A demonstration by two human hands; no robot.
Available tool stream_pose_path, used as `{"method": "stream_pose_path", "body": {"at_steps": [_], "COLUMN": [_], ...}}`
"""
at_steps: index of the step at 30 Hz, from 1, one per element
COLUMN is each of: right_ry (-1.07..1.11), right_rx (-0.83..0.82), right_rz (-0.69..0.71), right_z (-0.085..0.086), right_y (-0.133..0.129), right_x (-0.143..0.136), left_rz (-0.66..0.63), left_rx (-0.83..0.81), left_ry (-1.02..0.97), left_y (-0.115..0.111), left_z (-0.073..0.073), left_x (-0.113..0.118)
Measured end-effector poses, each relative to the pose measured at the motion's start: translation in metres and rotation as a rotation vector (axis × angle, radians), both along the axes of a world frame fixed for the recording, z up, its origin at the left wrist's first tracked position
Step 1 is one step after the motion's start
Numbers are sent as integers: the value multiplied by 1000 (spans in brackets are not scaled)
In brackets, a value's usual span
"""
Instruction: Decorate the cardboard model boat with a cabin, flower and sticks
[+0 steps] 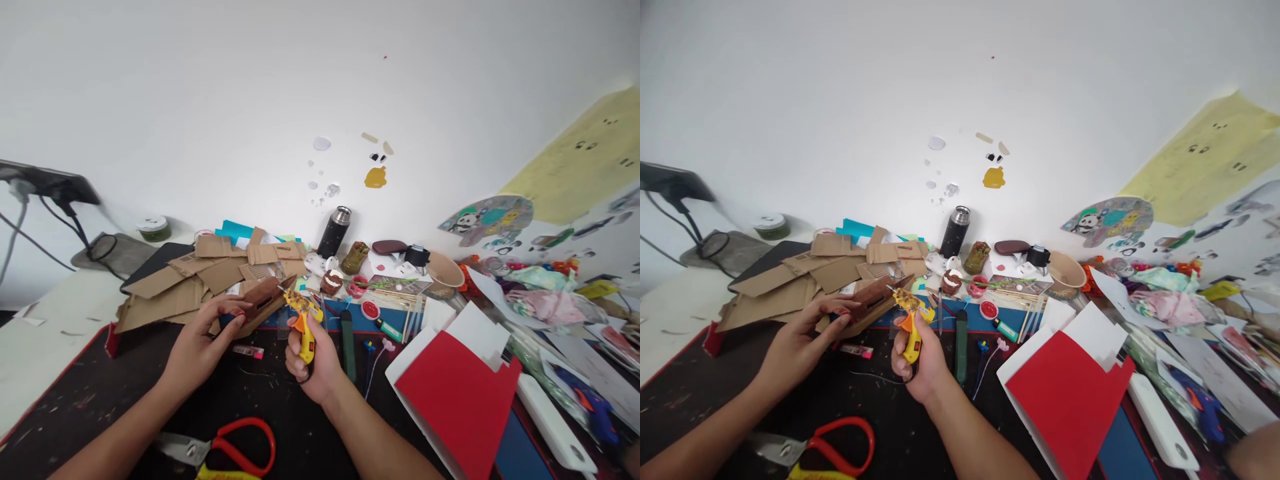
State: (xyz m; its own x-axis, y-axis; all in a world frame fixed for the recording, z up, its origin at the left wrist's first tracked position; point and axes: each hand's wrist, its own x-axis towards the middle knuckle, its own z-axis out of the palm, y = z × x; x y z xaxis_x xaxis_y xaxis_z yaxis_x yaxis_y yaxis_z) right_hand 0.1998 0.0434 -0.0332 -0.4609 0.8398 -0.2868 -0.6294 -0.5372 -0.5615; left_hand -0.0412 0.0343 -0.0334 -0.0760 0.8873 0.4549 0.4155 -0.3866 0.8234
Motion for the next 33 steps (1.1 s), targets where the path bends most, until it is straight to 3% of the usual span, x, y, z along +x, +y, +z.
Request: {"method": "stream_pose_path", "body": {"at_steps": [7,18,25,33], "right_ry": [-2,-443,-618,-708], "right_rx": [16,200,236,170], "right_rz": [45,-161,-94,-71], "right_z": [15,1,4,9], "right_y": [8,-6,-5,-2], "right_x": [-3,-4,-6,-10], "left_rz": [2,33,34,33], "left_rx": [19,-50,-17,-29], "left_ry": [40,-3,10,12], "left_y": [1,1,-1,-4], "left_z": [-4,-8,-6,-3], "left_x": [-3,-7,-6,-5]}}
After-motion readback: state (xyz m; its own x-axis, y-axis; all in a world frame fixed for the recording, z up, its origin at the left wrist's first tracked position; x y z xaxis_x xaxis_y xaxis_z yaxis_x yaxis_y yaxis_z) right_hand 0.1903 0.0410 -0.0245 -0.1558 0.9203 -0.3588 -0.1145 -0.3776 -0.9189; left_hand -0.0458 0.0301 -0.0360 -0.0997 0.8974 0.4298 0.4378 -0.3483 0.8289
